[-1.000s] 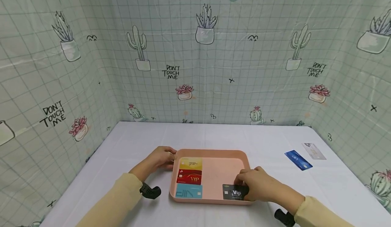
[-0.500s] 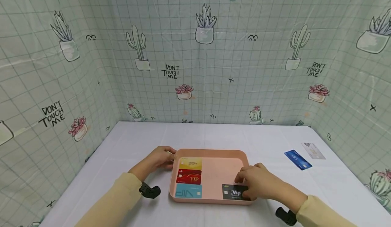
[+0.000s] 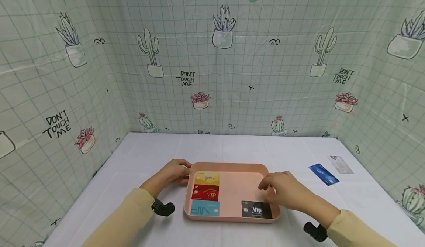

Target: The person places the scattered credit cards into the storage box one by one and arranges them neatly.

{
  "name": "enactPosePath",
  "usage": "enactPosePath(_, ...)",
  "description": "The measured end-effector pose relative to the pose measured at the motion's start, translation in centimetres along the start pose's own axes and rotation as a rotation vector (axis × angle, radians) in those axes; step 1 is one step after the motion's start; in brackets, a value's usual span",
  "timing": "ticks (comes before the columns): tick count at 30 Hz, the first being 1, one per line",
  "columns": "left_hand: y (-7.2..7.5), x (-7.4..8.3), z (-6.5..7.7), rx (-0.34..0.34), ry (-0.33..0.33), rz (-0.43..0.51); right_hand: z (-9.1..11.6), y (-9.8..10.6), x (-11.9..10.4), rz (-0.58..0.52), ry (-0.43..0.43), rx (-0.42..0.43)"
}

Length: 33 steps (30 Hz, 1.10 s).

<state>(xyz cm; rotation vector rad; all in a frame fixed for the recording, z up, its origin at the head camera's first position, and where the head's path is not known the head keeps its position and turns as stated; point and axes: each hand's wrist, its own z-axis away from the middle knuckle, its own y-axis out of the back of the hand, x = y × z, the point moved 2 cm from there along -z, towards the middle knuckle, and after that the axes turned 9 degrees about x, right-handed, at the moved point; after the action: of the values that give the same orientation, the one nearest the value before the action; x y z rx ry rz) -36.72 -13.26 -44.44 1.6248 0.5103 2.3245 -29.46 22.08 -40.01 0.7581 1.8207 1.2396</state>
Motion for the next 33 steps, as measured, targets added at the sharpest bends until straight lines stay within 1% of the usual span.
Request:
enactPosePath(5,0.0,-0.1,0.1,0.003,-0.003,-0.002,0.0,0.4,1.1,0.015,-0.029,0.068)
enactPosePath(11,-0.1,0.0,0.1,0.002,-0.003,-0.011,0.1,1.0,3.2,0.021,-0.094,0.114)
enactPosePath(15,-0.2,0.0,0.1,0.0,-0.001,-0.017,0.3,1.3,5.0,0.008,-0.177,0.101)
enactPosePath(17,-0.1,0.1,0.2,-0.004,0.0,-0.022,0.4,1.5,5.7,0.008,-0.197,0.1)
enactPosePath(25,0.0,0.1,0.0,-0.026,0.026,-0.029,1.0,2.1,7.5,0.041,-0.179,0.117)
enactPosePath(30,0.0,0.2,-0.1,-0.04,0.033,-0.008,1.2,2.5,8.3,0.063,-0.199,0.114)
enactPosePath(33,0.0,0.1,-0.1,-0.044,0.037,0.002,1.5,2.5,9.2,0.074,-0.214,0.121)
